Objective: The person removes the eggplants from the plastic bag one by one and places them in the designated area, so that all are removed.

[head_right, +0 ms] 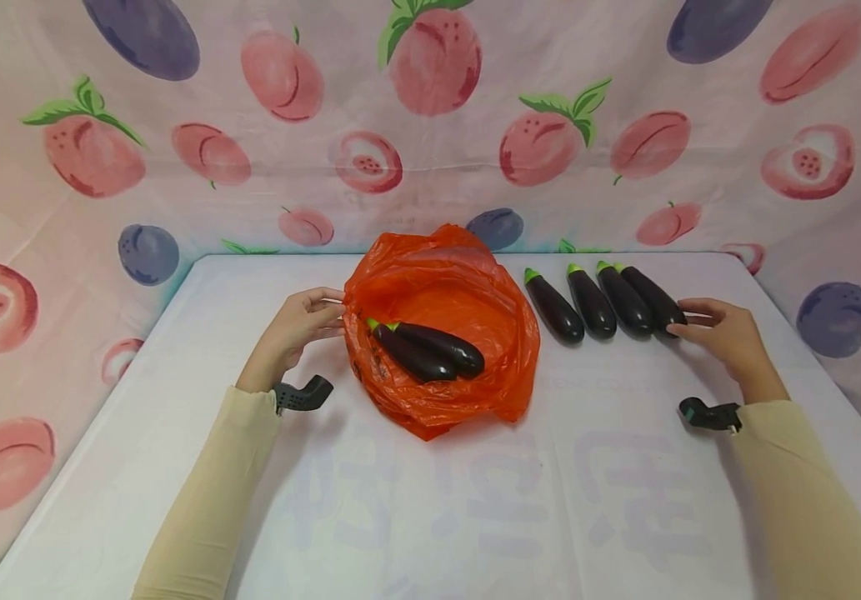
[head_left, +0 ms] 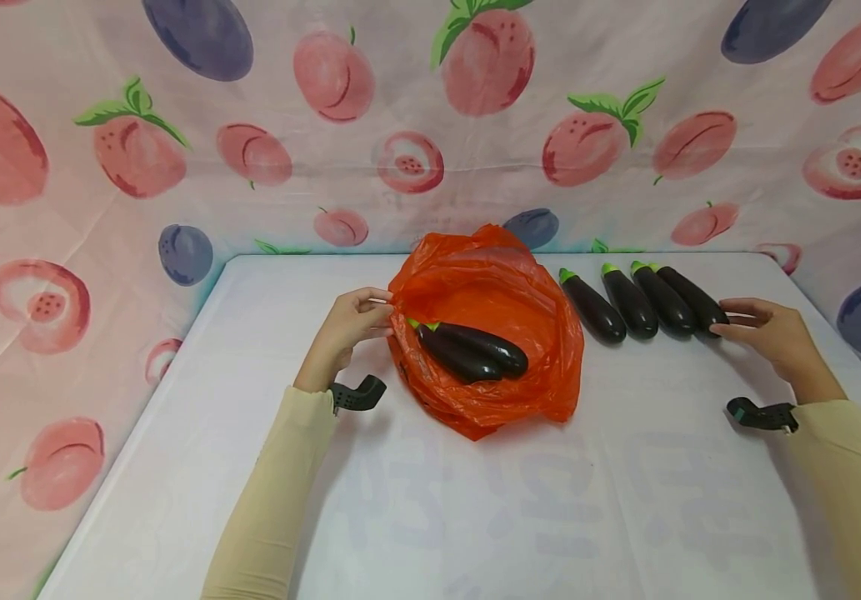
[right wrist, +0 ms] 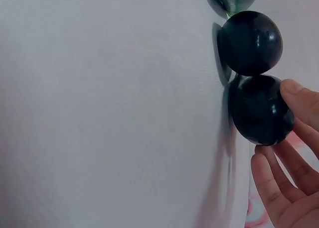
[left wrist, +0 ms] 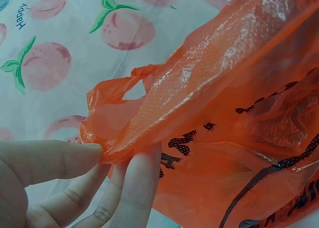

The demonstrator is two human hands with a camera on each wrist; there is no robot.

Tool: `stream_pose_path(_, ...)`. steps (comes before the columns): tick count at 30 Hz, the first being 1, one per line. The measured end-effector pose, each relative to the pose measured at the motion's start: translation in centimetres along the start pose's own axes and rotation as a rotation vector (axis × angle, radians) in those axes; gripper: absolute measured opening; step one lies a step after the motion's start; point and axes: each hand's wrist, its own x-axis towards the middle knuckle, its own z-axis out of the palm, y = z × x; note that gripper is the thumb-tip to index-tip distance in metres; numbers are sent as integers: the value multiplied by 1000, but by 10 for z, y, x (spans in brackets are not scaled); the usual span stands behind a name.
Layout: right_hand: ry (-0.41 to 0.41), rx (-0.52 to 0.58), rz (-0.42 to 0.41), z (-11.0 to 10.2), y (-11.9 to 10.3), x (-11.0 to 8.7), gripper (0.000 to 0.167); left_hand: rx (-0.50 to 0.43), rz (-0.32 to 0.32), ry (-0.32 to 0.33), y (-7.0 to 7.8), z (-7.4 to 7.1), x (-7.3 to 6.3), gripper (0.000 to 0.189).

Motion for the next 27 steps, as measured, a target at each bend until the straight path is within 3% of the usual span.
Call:
stream_pose_path(9, 14, 6, 1, 0, -2, 1, 80, -10, 12, -3, 0, 0, -1, 32)
stream_pose_path(14, 5, 9, -84, -4, -2, -1, 80, -8, 12, -7, 0, 0, 0, 33)
stream_pose_path(18, 4, 116, -168, -9, -1, -1, 64, -3, 7, -4, 0, 0, 0, 32)
stream_pose_path(22, -22, 181, -212, -14, 2, 0, 59, 5, 0, 0, 0, 1, 0, 32)
stream_pose_path(27, -47, 176, -277, -20, 1, 0, 59, 13, 1, 2, 0, 0, 0, 33)
